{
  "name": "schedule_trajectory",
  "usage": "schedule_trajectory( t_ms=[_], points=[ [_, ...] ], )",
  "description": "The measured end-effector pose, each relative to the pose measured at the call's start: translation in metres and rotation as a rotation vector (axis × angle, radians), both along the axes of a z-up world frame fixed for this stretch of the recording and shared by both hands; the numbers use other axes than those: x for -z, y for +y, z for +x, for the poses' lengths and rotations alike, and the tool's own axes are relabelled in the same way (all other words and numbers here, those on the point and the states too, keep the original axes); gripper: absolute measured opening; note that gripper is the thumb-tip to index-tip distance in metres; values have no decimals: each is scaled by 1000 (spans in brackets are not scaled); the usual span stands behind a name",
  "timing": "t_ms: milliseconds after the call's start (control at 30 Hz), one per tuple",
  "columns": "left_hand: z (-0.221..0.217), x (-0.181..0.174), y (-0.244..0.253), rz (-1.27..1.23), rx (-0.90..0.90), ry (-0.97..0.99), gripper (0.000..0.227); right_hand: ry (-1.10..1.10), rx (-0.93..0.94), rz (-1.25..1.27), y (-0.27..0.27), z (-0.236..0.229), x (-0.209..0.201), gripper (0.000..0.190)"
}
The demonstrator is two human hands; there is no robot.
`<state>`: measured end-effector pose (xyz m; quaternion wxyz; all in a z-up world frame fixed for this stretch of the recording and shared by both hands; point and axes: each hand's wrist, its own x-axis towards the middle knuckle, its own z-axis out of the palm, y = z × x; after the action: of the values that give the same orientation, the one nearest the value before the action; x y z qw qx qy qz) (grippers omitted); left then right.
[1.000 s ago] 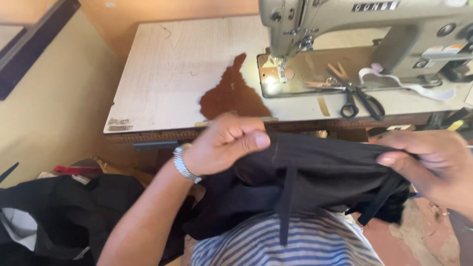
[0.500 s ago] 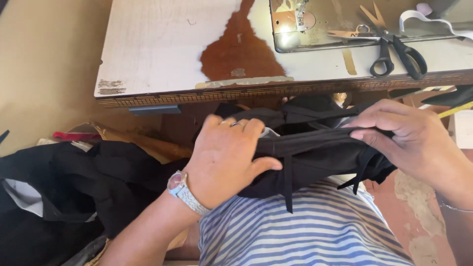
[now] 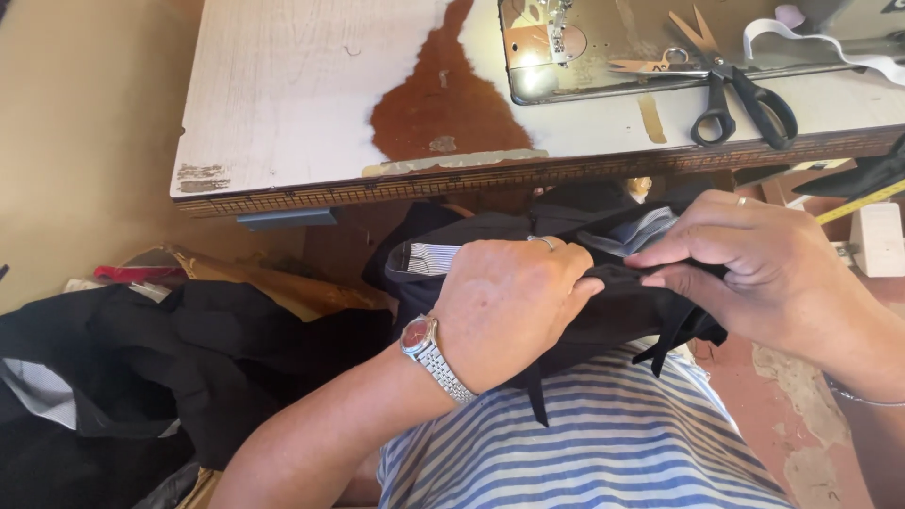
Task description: Inspecting and trimming loose threads from the waistband of black trousers
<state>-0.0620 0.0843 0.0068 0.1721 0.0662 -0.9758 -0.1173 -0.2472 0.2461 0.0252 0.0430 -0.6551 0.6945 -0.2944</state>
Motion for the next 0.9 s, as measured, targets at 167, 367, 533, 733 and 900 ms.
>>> schedule_trajectory(
  t_ms=[167,367,533,733,900],
  points=[
    [3,1,-1,75,15,44,21,-162,-33,-27,-1,-4,8,21],
    [3,3,4,110,36,49,22,-234,-80,-101,-3,2,12,26],
    [3,10,5,79,87,32,19,-145,-201,-85,-10,7,16,37],
    [18,3,4,128,159,124,20,-240,-157,91,-5,11,23,80],
    [36,6,-4,142,73,183,12,323,-88,-116,13,-9,36,35]
  ],
)
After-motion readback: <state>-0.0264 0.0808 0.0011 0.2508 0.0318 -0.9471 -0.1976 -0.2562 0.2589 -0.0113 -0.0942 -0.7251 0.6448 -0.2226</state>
